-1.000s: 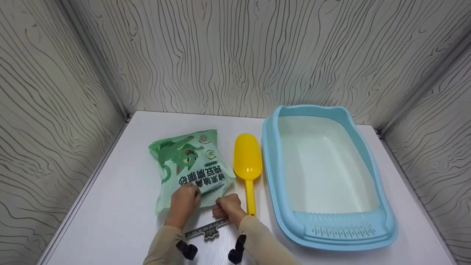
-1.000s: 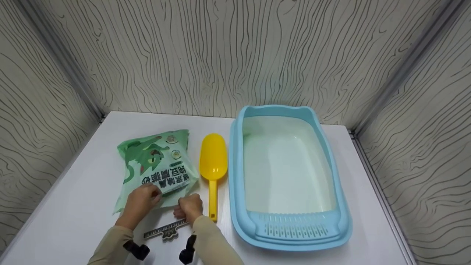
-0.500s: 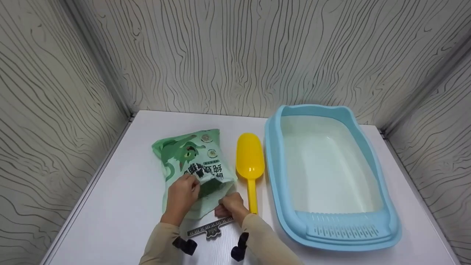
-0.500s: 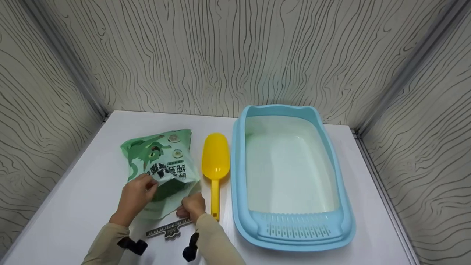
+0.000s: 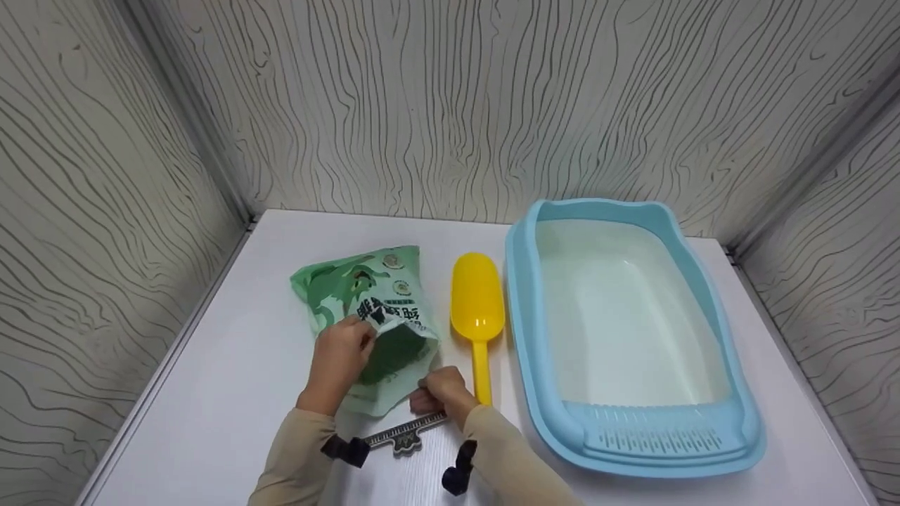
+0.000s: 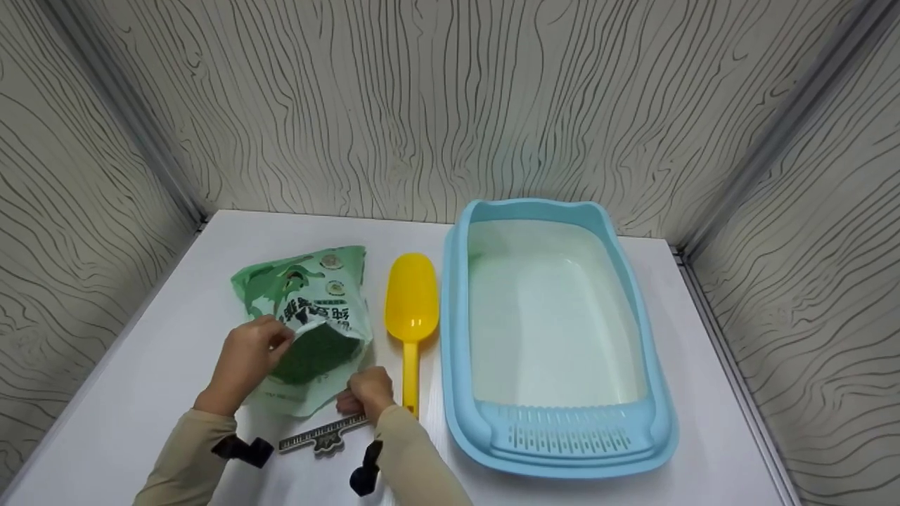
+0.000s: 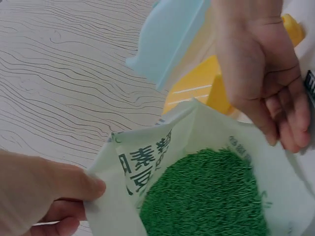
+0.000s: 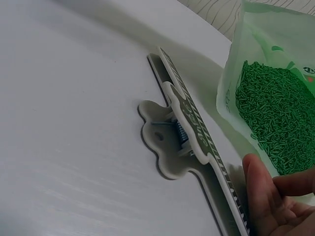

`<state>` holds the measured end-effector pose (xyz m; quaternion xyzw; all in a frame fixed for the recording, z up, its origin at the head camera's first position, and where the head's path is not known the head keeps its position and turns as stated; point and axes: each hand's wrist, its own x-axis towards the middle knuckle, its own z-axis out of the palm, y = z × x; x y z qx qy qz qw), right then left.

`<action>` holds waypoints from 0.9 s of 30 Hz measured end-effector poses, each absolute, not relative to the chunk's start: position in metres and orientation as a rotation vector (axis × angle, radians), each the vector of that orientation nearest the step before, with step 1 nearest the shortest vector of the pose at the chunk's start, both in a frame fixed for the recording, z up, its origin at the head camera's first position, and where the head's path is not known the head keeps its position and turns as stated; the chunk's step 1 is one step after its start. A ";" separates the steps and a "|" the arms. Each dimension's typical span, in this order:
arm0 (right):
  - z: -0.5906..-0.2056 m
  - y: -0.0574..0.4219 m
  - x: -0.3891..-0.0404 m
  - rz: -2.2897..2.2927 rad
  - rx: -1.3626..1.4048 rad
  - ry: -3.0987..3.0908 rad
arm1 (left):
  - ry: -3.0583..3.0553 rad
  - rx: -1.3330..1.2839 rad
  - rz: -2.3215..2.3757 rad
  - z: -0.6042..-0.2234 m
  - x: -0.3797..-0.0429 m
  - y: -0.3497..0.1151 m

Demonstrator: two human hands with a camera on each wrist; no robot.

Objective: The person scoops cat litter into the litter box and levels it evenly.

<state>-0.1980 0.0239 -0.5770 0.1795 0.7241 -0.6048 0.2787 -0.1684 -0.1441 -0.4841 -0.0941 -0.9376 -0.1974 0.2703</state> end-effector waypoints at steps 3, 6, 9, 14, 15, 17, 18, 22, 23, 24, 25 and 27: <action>-0.577 0.023 -0.199 -1.612 0.503 1.943 | -2.527 -0.245 -0.501 -0.477 -0.170 -0.147; -0.578 0.022 -0.199 -1.599 0.516 1.950 | -2.525 -0.208 -0.505 -0.471 -0.170 -0.149; -0.578 0.022 -0.199 -1.598 0.516 1.956 | -2.513 -0.170 -0.553 -0.468 -0.170 -0.151; -0.578 0.023 -0.200 -1.609 0.499 1.947 | -2.476 -0.153 -0.633 -0.470 -0.171 -0.148; -0.577 0.023 -0.200 -1.615 0.496 1.939 | -2.469 -0.153 -0.643 -0.470 -0.171 -0.147; -0.575 0.023 -0.201 -1.642 0.493 1.913 | -2.457 -0.154 -0.660 -0.472 -0.171 -0.145; -0.574 0.022 -0.201 -1.659 0.490 1.898 | -2.451 -0.155 -0.665 -0.473 -0.171 -0.144; -0.568 0.021 -0.202 -1.711 0.478 1.858 | -2.432 -0.176 -0.693 -0.475 -0.172 -0.143; -0.566 0.022 -0.203 -1.721 0.475 1.850 | -2.429 -0.179 -0.699 -0.475 -0.172 -0.143; -0.565 0.022 -0.203 -1.732 0.473 1.842 | -2.428 -0.184 -0.709 -0.476 -0.172 -0.143; -0.564 0.023 -0.203 -1.746 0.474 1.833 | -2.427 -0.189 -0.718 -0.476 -0.173 -0.143; -0.562 0.025 -0.204 -1.781 0.483 1.811 | -2.428 -0.198 -0.729 -0.477 -0.173 -0.142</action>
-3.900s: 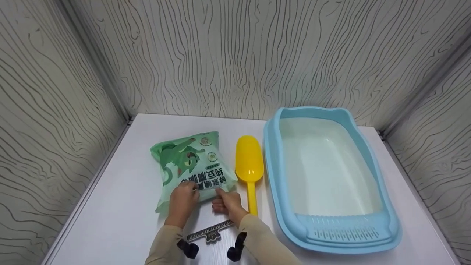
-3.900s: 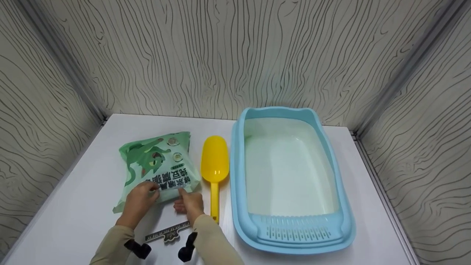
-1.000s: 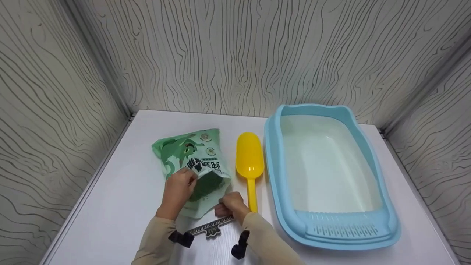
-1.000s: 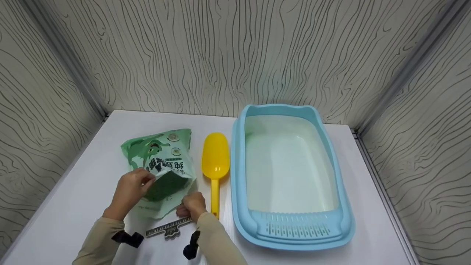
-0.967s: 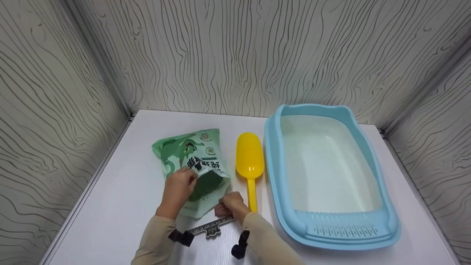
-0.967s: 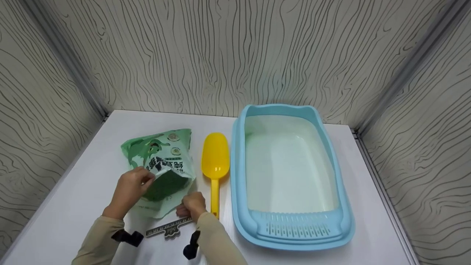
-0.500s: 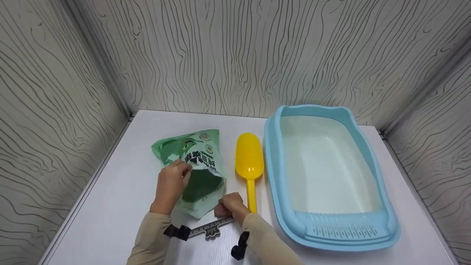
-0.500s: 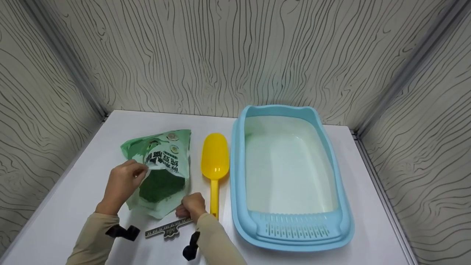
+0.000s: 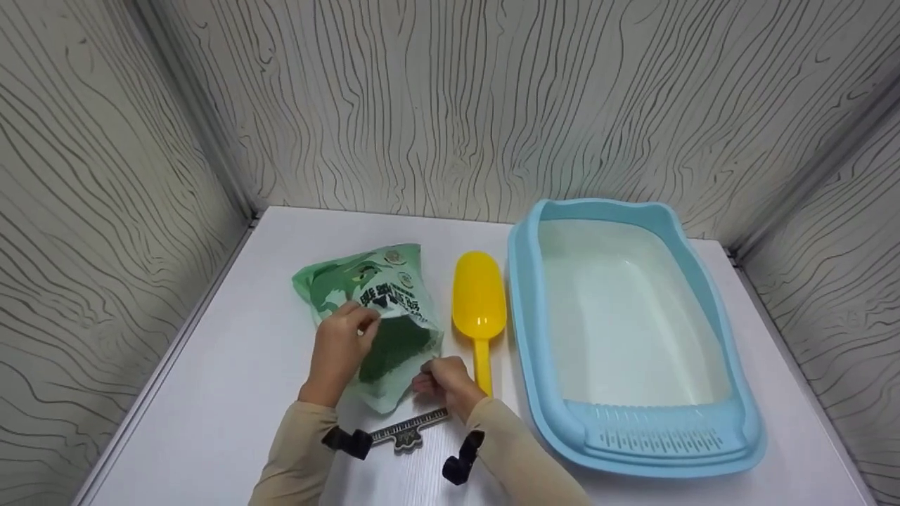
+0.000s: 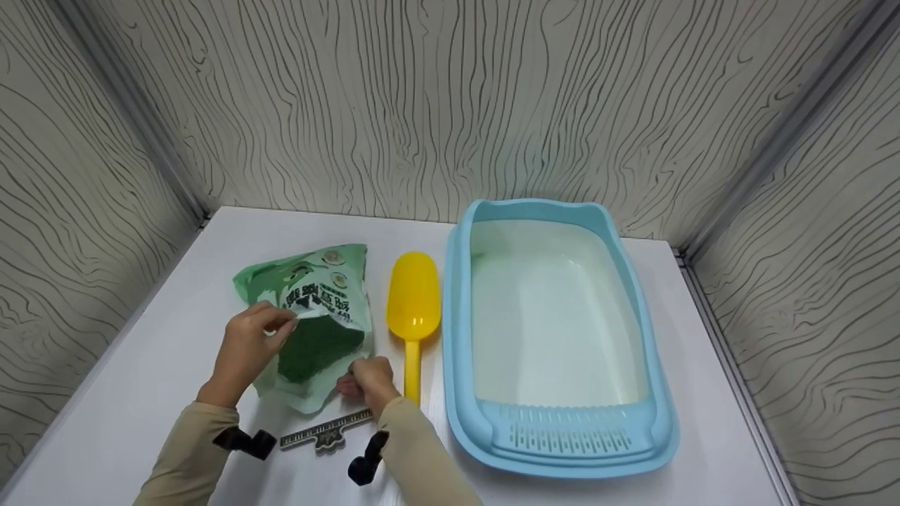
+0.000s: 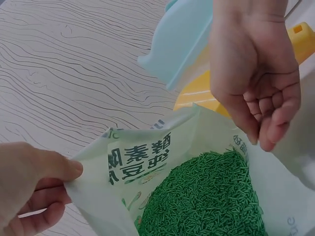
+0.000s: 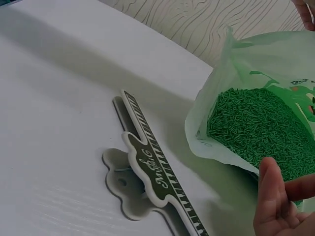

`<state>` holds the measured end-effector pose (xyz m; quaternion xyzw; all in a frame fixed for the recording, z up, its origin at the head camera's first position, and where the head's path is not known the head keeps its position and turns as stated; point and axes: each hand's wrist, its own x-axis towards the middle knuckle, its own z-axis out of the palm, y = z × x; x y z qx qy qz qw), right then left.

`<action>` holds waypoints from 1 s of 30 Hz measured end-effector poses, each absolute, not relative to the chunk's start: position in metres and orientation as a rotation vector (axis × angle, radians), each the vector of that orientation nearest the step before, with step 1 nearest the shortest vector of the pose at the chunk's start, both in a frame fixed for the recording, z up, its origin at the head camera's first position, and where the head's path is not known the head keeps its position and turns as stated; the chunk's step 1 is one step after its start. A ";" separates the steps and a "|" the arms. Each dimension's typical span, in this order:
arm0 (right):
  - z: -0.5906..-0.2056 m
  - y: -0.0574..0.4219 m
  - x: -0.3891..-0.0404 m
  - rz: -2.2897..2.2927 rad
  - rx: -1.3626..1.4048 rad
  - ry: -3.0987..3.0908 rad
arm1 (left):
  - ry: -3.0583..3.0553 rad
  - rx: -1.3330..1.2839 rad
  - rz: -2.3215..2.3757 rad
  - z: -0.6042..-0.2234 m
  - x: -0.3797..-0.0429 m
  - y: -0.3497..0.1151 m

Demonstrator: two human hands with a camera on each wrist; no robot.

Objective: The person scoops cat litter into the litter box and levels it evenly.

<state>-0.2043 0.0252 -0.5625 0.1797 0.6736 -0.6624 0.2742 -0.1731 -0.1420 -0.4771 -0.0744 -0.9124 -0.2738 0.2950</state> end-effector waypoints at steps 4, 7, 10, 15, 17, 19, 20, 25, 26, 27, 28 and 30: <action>-0.561 0.030 -0.206 -1.826 0.513 1.776 | -2.421 -0.235 -0.719 -0.481 -0.175 -0.140; -0.563 0.033 -0.206 -1.804 0.512 1.782 | -2.415 -0.254 -0.714 -0.485 -0.174 -0.138; -0.566 0.034 -0.204 -1.776 0.497 1.820 | -2.411 -0.267 -0.722 -0.490 -0.171 -0.137; -0.571 0.036 -0.201 -1.779 0.488 1.851 | -2.463 -0.208 -0.745 -0.504 -0.159 -0.138; -0.572 0.036 -0.201 -1.794 0.490 1.836 | -2.495 -0.158 -0.756 -0.510 -0.152 -0.139; -0.572 0.036 -0.200 -1.798 0.491 1.829 | -2.515 -0.112 -0.777 -0.517 -0.146 -0.141; -0.573 0.036 -0.199 -1.803 0.491 1.824 | -2.518 -0.096 -0.785 -0.521 -0.143 -0.142; -0.570 0.038 -0.194 -1.814 0.477 1.815 | -2.481 -0.059 -0.800 -0.536 -0.130 -0.147; -0.570 0.039 -0.192 -1.814 0.464 1.822 | -2.470 -0.051 -0.798 -0.538 -0.128 -0.148; -0.569 0.040 -0.190 -1.809 0.445 1.839 | -2.462 -0.039 -0.798 -0.540 -0.125 -0.149; -0.569 0.041 -0.187 -1.798 0.421 1.866 | -2.453 -0.030 -0.801 -0.542 -0.123 -0.150; -0.568 0.043 -0.182 -1.782 0.359 1.936 | -2.440 -0.009 -0.809 -0.545 -0.119 -0.151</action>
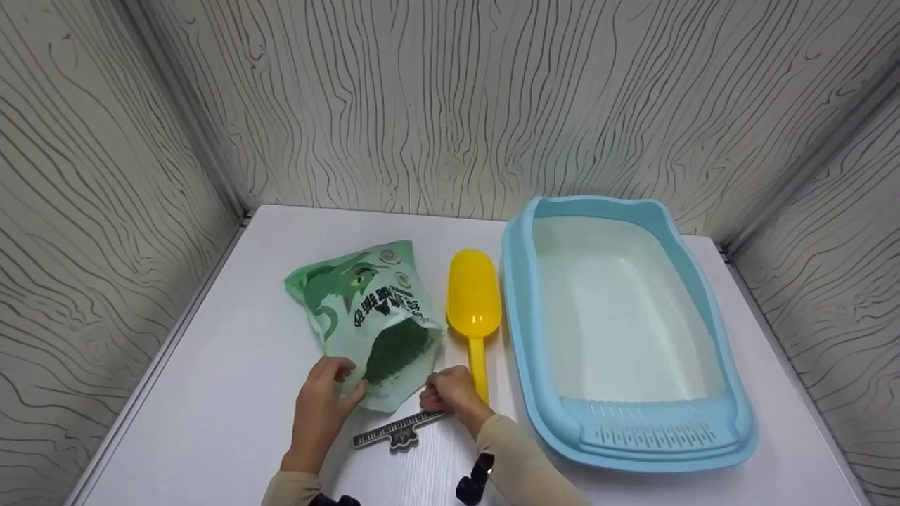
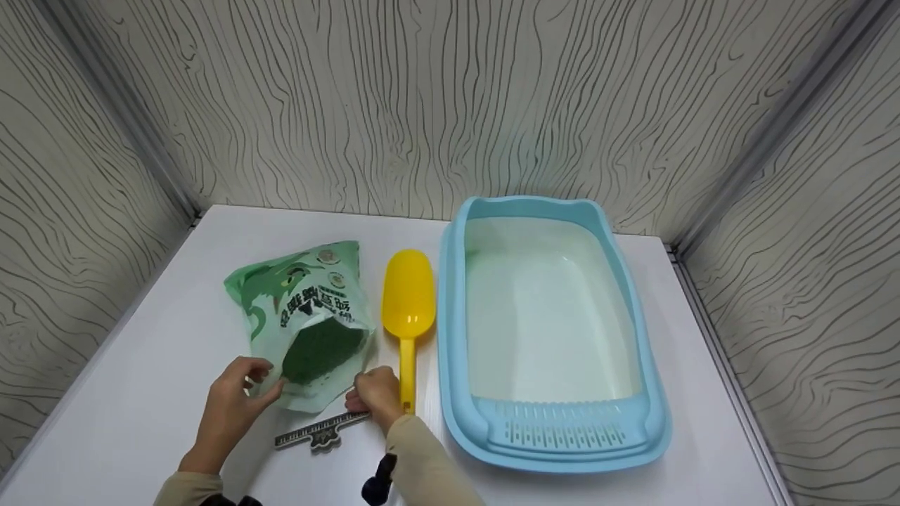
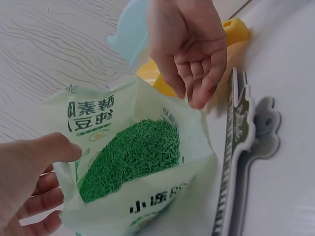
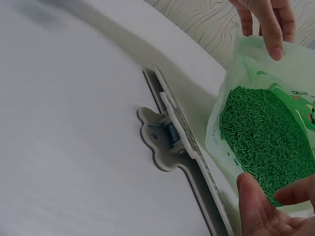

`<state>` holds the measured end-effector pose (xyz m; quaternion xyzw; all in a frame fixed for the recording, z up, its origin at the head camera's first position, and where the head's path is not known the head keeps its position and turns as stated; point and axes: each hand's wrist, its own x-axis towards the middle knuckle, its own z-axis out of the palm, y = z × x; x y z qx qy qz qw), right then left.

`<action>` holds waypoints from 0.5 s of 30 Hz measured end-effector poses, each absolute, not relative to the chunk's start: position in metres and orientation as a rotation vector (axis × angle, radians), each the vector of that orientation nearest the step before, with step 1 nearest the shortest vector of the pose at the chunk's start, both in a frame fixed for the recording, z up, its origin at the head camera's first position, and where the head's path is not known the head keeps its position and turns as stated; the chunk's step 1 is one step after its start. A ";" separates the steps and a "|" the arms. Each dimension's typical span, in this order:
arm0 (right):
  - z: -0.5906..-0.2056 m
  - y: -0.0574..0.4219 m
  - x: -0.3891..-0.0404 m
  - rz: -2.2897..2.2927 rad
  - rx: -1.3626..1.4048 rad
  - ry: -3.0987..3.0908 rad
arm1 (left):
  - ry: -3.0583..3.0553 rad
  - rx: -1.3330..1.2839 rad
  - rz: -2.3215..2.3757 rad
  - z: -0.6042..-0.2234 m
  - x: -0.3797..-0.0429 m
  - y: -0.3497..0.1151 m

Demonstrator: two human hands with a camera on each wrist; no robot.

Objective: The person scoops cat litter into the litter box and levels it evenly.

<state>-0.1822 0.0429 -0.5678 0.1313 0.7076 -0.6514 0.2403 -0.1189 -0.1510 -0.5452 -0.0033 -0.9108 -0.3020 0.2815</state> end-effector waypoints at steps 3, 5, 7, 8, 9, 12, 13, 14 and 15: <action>-0.566 0.046 -0.175 -1.750 0.256 2.101 | -2.430 0.019 -0.834 -0.549 -0.114 -0.153; -0.565 0.048 -0.172 -1.735 0.182 2.233 | -2.426 0.034 -0.858 -0.551 -0.111 -0.154; -0.563 0.051 -0.170 -1.675 0.107 2.408 | -2.420 0.053 -0.886 -0.553 -0.108 -0.156; -0.563 0.053 -0.168 -1.632 0.066 2.507 | -2.414 0.065 -0.900 -0.554 -0.107 -0.157; -0.562 0.055 -0.167 -1.584 0.027 2.604 | -2.409 0.080 -0.917 -0.555 -0.105 -0.159; -0.562 0.059 -0.164 -1.403 -0.038 2.890 | -2.393 0.145 -0.975 -0.559 -0.101 -0.162; -0.562 0.060 -0.163 -1.344 -0.046 2.971 | -2.395 0.174 -0.993 -0.560 -0.099 -0.163; -0.562 0.060 -0.162 -1.281 -0.054 3.056 | -2.402 0.207 -1.018 -0.561 -0.098 -0.163; -0.563 0.061 -0.162 -1.216 -0.058 3.131 | -2.416 0.240 -1.039 -0.562 -0.097 -0.163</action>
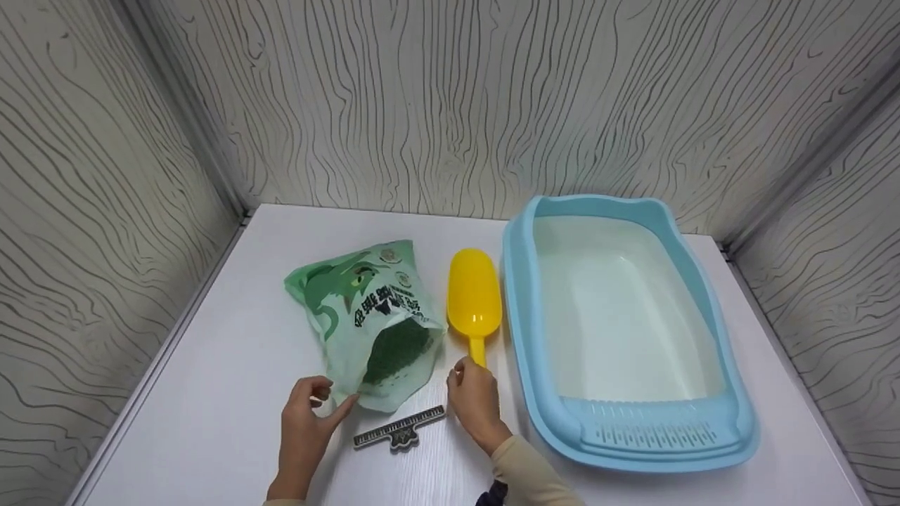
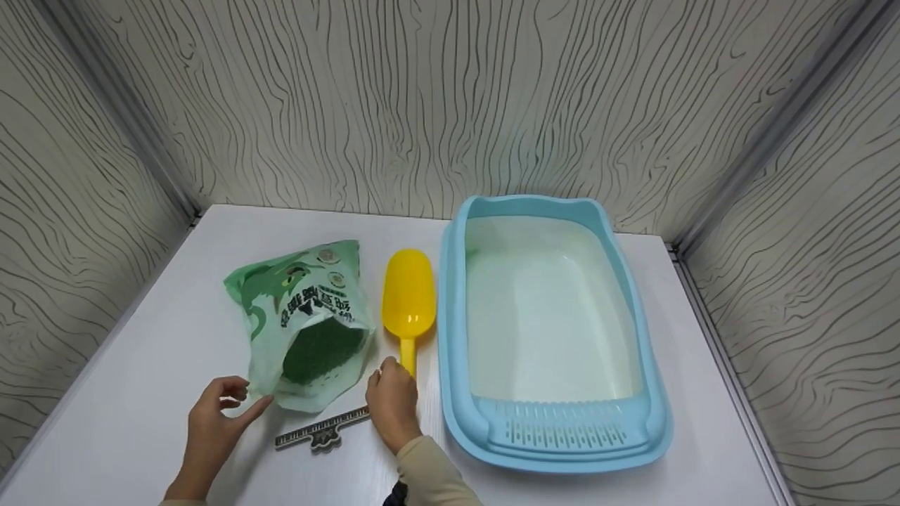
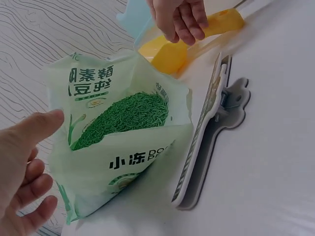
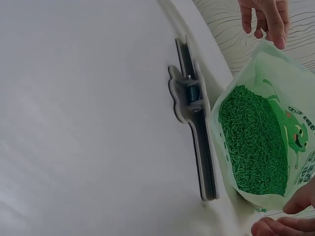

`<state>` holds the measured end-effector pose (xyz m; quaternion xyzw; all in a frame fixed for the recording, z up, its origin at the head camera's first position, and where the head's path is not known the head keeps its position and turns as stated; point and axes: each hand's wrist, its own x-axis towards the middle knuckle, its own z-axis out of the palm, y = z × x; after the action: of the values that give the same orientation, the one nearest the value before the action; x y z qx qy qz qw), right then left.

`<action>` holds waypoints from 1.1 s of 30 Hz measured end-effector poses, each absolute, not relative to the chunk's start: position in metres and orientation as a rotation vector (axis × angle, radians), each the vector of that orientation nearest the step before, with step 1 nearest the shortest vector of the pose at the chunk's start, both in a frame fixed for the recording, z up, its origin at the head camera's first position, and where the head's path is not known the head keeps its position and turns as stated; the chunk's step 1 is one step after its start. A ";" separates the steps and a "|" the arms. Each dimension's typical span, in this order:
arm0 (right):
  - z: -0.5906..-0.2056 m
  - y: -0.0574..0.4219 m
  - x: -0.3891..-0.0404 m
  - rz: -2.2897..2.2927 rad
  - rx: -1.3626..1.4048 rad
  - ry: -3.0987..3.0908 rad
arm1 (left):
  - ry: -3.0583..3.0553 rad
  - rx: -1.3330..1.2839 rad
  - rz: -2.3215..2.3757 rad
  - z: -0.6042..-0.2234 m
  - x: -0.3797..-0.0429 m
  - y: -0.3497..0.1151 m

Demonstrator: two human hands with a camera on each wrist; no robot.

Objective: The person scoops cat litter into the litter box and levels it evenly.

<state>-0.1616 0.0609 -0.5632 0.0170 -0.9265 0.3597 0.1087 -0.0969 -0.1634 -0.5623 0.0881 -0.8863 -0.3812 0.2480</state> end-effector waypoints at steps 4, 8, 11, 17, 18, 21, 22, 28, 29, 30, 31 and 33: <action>-0.566 0.063 -0.159 0.786 0.013 -2.697 | -2.497 0.341 -1.129 -0.567 -0.094 -0.163; -0.567 0.066 -0.159 0.682 -0.053 -2.706 | -2.558 0.382 -1.221 -0.573 -0.094 -0.161; -0.568 0.069 -0.160 0.639 -0.089 -2.708 | -2.589 0.387 -1.256 -0.576 -0.096 -0.160; -0.572 0.074 -0.160 0.564 -0.126 -2.708 | -2.618 0.357 -1.331 -0.581 -0.100 -0.157; -0.573 0.074 -0.160 0.560 -0.132 -2.712 | -2.628 0.366 -1.352 -0.581 -0.100 -0.157; -0.575 0.075 -0.161 0.570 -0.149 -2.727 | -2.638 0.404 -1.400 -0.581 -0.102 -0.156; -0.576 0.075 -0.161 0.578 -0.158 -2.739 | -2.641 0.417 -1.417 -0.582 -0.102 -0.156; -0.581 0.076 -0.166 0.627 -0.222 -2.809 | -2.626 0.490 -1.538 -0.588 -0.104 -0.153; -0.583 0.076 -0.167 0.640 -0.230 -2.813 | -2.621 0.491 -1.553 -0.589 -0.105 -0.152; -0.584 0.076 -0.168 0.649 -0.233 -2.807 | -2.620 0.504 -1.575 -0.590 -0.106 -0.152; -0.585 0.076 -0.168 0.655 -0.230 -2.793 | -2.619 0.509 -1.597 -0.591 -0.106 -0.151; -0.587 0.077 -0.170 0.661 -0.225 -2.774 | -2.616 0.515 -1.639 -0.592 -0.107 -0.151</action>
<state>-0.1695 0.0765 -0.5873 -0.0779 -0.9602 0.2287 0.1399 -0.1072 -0.1512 -0.5923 0.1646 -0.8358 -0.5237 0.0062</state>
